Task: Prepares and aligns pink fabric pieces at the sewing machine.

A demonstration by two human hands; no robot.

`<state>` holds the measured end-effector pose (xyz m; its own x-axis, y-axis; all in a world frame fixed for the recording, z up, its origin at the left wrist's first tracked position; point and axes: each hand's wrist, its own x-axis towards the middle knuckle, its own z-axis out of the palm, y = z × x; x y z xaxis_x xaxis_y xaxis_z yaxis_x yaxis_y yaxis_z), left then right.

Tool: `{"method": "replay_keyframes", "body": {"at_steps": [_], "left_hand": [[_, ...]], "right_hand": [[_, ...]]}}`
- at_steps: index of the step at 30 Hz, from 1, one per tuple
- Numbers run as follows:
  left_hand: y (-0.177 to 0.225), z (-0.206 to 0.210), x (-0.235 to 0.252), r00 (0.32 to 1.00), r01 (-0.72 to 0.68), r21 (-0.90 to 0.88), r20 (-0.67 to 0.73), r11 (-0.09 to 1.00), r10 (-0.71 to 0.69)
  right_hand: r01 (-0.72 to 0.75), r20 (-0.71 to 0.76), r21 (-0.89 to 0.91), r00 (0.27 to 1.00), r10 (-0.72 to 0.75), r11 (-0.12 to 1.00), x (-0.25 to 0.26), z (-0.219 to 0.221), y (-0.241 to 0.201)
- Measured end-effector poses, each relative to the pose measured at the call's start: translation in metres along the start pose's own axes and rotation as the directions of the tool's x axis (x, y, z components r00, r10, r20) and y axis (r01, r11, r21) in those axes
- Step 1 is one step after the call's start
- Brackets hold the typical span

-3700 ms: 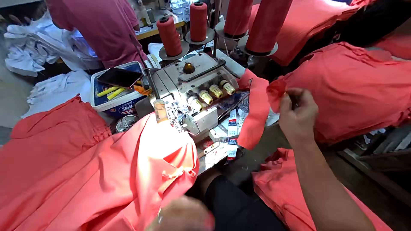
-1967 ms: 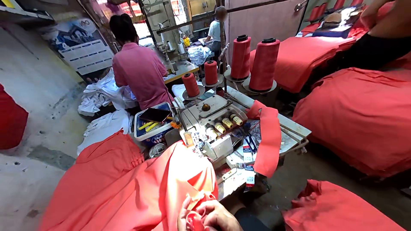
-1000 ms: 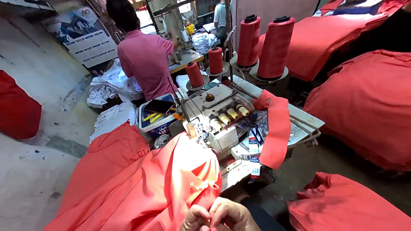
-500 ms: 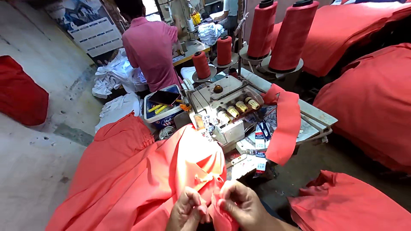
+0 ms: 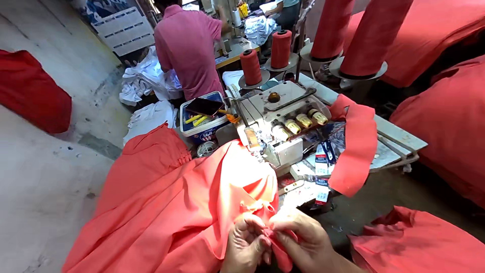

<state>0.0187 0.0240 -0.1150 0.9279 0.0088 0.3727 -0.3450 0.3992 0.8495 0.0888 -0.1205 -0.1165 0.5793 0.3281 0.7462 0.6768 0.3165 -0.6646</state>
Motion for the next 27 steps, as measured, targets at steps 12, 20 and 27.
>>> {"method": "replay_keyframes", "body": {"at_steps": [12, 20, 27], "left_hand": [[0.041, -0.021, 0.016, 0.968, -0.013, 0.419, 0.232, 0.908, -0.094], [0.017, -0.006, 0.009, 0.975, 0.033, 0.855, -0.141, 0.518, 0.17], [-0.015, -0.002, -0.024, 0.961, -0.14, 0.69, -0.078, 0.71, 0.265]], "right_hand": [[-0.379, 0.176, 0.204, 0.921, 0.347, 0.902, 0.004, -0.014, -0.009], [-0.715, 0.367, 0.258, 0.695, 0.619, 0.65, -0.007, -0.016, -0.007], [-0.765, 0.201, 0.413, 0.606, 0.77, 0.494, 0.004, -0.006, -0.01]]}}
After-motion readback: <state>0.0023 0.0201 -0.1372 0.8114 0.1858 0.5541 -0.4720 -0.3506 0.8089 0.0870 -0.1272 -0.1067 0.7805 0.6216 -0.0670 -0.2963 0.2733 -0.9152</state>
